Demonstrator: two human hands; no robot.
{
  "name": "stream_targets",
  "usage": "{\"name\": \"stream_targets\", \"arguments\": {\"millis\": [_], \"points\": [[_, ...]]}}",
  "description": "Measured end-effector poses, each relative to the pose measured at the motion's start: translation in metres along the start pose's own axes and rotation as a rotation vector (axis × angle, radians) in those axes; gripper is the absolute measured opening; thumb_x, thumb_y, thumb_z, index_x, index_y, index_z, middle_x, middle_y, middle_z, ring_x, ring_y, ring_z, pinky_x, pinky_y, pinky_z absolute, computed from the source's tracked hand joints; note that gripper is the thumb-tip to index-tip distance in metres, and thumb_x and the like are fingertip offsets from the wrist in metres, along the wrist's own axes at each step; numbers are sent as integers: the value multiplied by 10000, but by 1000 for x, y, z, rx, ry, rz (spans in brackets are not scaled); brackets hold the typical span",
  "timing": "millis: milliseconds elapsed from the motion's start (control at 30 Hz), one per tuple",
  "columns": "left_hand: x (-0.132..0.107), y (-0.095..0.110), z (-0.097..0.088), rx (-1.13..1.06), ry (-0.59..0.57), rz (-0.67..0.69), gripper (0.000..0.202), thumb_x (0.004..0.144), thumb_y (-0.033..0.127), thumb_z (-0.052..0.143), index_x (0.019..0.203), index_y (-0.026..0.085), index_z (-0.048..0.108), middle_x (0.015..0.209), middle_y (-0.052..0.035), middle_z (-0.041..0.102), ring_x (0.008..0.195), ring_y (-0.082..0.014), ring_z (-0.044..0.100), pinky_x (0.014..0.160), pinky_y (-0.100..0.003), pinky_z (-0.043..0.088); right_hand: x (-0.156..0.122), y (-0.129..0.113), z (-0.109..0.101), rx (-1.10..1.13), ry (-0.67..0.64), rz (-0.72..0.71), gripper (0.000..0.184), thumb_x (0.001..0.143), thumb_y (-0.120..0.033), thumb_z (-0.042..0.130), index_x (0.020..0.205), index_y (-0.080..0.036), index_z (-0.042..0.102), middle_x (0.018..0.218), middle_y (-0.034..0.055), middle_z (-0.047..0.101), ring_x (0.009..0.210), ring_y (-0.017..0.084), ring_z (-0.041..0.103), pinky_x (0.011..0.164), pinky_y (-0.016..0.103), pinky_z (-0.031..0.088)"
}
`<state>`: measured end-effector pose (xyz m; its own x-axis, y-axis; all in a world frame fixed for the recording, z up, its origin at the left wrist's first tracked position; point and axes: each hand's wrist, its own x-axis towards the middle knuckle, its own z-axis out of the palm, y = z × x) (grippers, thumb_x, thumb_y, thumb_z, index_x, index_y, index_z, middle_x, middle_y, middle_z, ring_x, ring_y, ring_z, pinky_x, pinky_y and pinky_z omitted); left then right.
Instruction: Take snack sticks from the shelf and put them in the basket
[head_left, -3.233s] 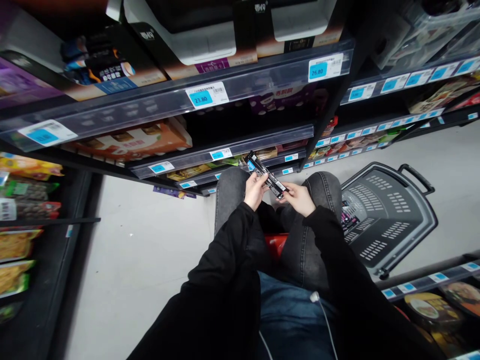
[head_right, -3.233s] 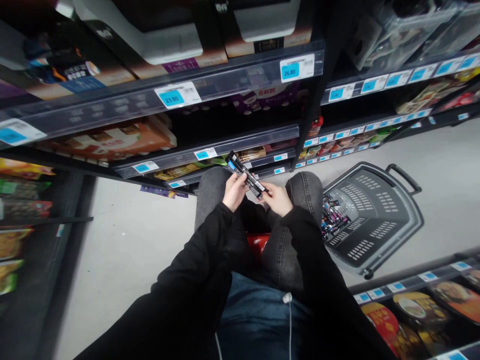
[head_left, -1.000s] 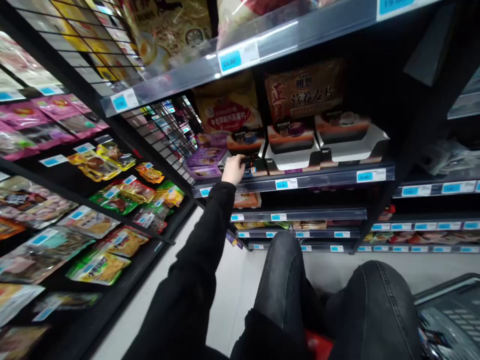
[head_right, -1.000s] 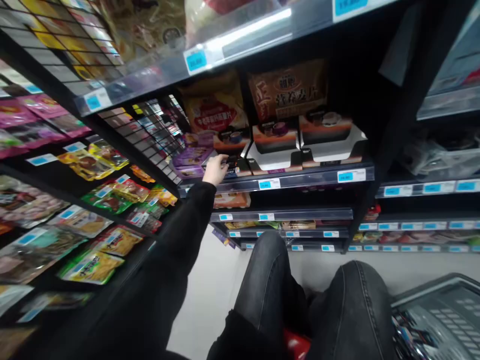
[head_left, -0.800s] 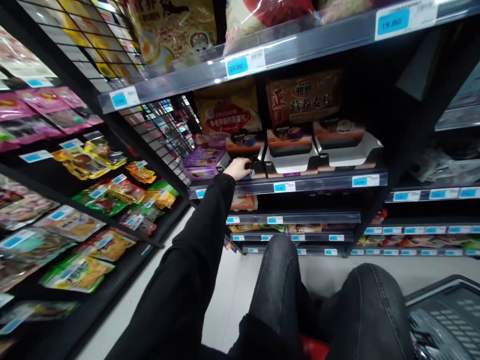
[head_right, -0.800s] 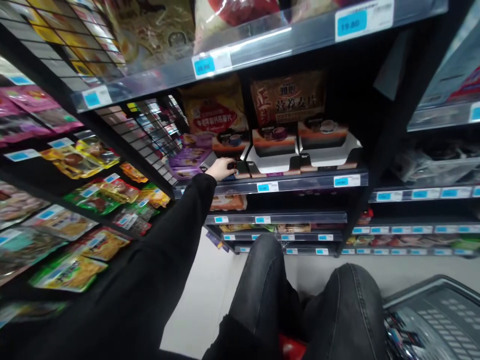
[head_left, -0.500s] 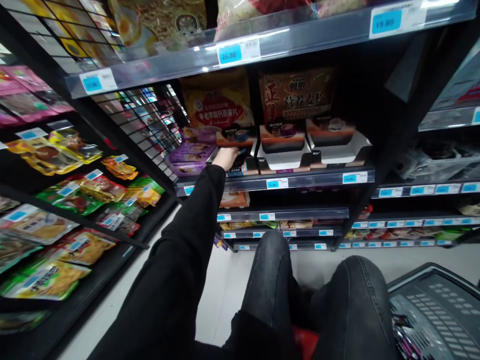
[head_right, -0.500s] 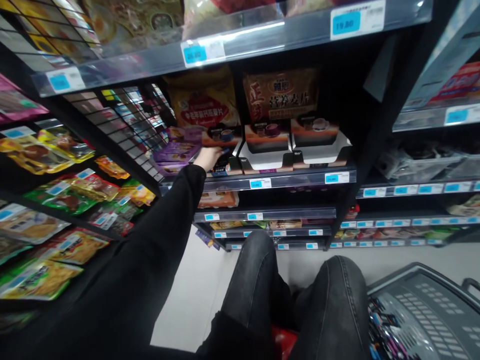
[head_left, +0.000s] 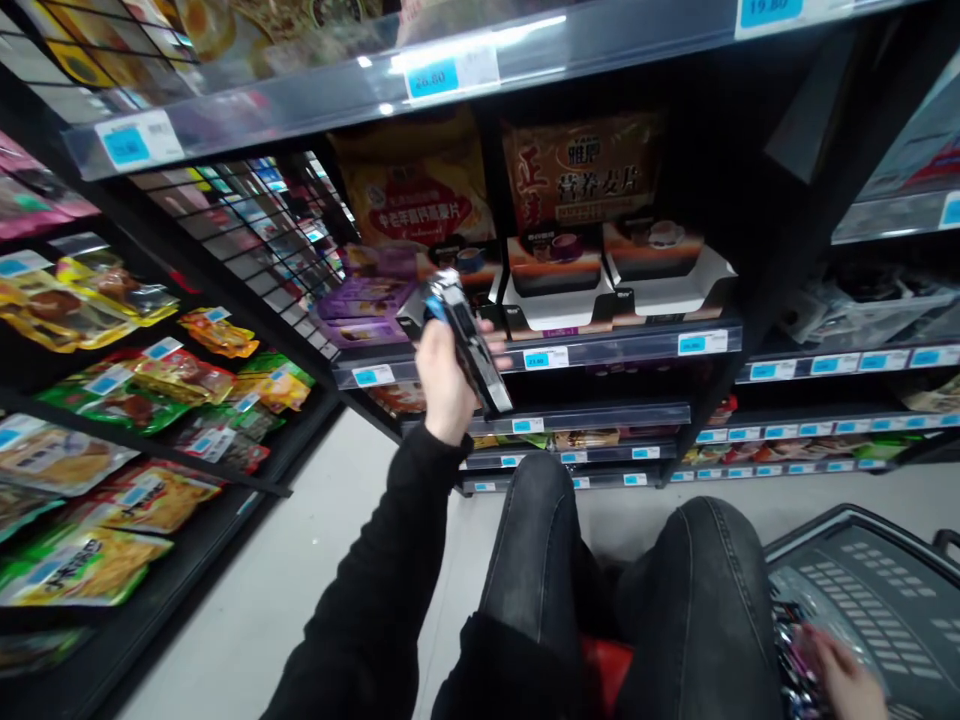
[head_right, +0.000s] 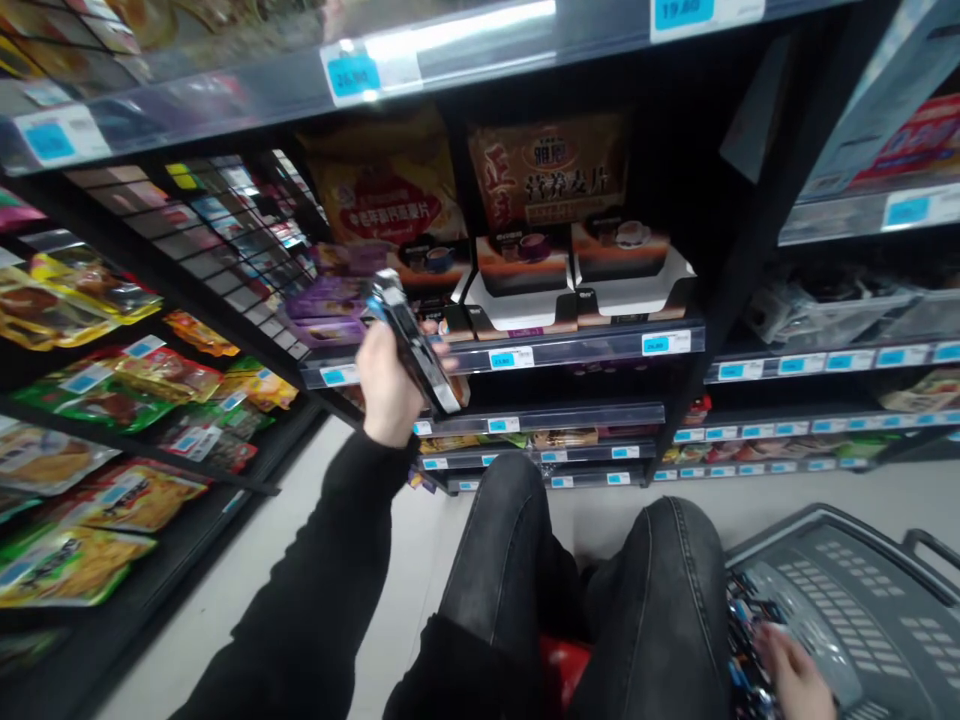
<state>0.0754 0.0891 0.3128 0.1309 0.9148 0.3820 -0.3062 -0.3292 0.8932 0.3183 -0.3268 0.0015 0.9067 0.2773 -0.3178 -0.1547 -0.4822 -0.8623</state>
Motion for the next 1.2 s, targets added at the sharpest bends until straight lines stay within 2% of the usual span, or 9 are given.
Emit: {"name": "stream_targets", "arguments": {"millis": [33, 100, 133, 267, 367, 500, 667, 933, 1200], "points": [[-25, -6, 7, -19, -90, -142, 299, 875, 494, 395, 930, 202, 428, 846, -28, 629, 534, -125, 599, 463, -256, 495, 4, -11, 1, 109, 28, 27, 362, 437, -655, 626, 608, -340, 577, 695, 114, 619, 720, 378, 639, 643, 519, 534], [-70, -24, 21, -50, -215, -384, 358, 841, 550, 432, 903, 198, 436, 806, -34, 639, 454, -116, 566, 392, -239, 458, 4, -49, 8, 247, 9, -53, 356, 514, -527, 660, 766, -277, 630, 848, 109, 672, 822, 327, 657, 848, 486, 518], [-90, -35, 28, -79, -264, -478, 373, 820, 563, 463, 889, 197, 431, 787, -33, 641, 447, -116, 564, 384, -234, 455, 1, -73, 15, 276, 1, -107, 355, 552, -498, 659, 800, -245, 634, 867, 108, 679, 830, 303, 660, 876, 477, 506], [-149, -85, 54, -197, -404, -732, 401, 775, 548, 551, 956, 205, 452, 799, -38, 649, 502, -141, 600, 396, -239, 473, -19, -165, 64, 310, -226, -353, 351, 697, -473, 614, 879, -174, 640, 848, 96, 683, 696, 203, 648, 753, 401, 530], [-175, -122, 69, -210, -459, -838, 433, 748, 540, 584, 992, 205, 459, 840, -43, 651, 544, -160, 624, 403, -251, 486, -24, -196, 108, 338, -343, -457, 362, 755, -475, 552, 922, -162, 621, 808, 77, 669, 657, 162, 621, 696, 348, 526], [-196, -171, 73, -161, -519, -874, 488, 716, 582, 595, 974, 187, 471, 833, -41, 643, 545, -159, 625, 418, -263, 500, -16, -181, 153, 306, -309, -411, 333, 729, -452, 576, 881, -158, 605, 766, 53, 641, 646, 150, 597, 639, 301, 513], [-216, -210, 63, -181, -524, -992, 559, 699, 628, 581, 1007, 177, 459, 809, -57, 645, 561, -174, 633, 450, -283, 514, -2, -146, 174, 250, -325, -291, 319, 666, -442, 634, 804, -157, 596, 732, 45, 627, 629, 156, 578, 558, 271, 472], [-215, -219, 64, -225, -545, -1030, 541, 623, 499, 724, 968, 143, 505, 796, -67, 666, 601, -199, 656, 525, -303, 540, 12, -147, 174, 281, -383, -221, 307, 610, -444, 633, 727, -169, 562, 678, 14, 594, 623, 137, 538, 585, 262, 458], [-218, -220, 64, -214, -584, -1035, 523, 636, 503, 716, 933, 122, 517, 766, -75, 681, 606, -220, 666, 560, -332, 549, 9, -145, 168, 243, -473, -177, 286, 538, -328, 720, 736, -152, 611, 648, -4, 575, 576, 122, 489, 455, 215, 400]]}}
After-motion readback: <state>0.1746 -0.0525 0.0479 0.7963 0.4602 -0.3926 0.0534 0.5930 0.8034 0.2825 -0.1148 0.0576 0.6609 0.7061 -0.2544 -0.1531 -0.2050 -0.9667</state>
